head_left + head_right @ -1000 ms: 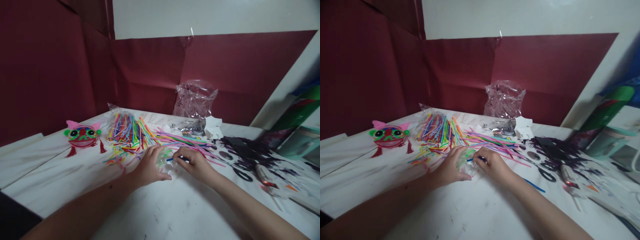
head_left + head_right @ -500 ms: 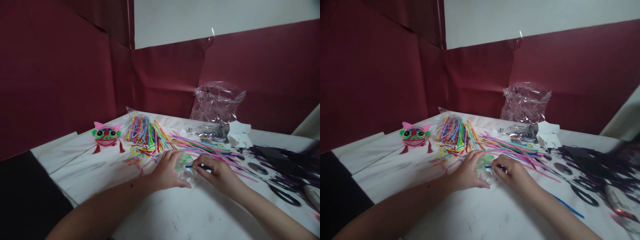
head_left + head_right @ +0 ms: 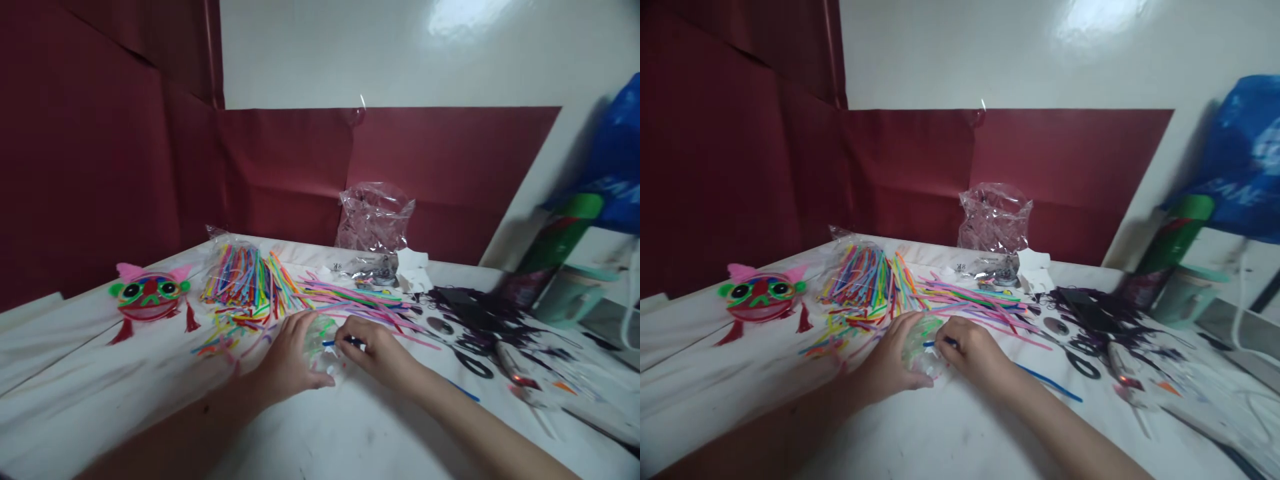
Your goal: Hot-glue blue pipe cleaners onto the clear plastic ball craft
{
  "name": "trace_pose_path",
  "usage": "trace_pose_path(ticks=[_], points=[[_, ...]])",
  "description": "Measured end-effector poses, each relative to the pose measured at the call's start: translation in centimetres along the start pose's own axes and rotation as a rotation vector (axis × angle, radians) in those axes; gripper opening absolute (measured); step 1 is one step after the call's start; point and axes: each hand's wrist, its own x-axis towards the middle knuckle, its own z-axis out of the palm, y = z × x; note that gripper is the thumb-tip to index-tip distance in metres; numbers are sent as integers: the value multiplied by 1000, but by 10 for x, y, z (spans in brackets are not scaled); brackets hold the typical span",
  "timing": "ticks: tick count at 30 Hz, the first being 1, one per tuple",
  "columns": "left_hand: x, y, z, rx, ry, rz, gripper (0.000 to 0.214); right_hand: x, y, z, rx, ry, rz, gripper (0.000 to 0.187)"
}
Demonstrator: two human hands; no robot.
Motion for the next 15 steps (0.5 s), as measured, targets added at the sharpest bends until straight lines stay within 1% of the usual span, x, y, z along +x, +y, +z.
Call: trace_pose_path(ticks=[5, 10, 15], points=[[2, 2, -1, 20, -20, 10, 105, -1, 1, 0, -1, -13, -2, 16], [1, 4, -3, 17, -47, -9, 105, -2, 2, -1, -13, -26, -7, 15], [1, 5, -4, 13, -62, 5, 107, -2, 0, -4, -37, -53, -34, 19]])
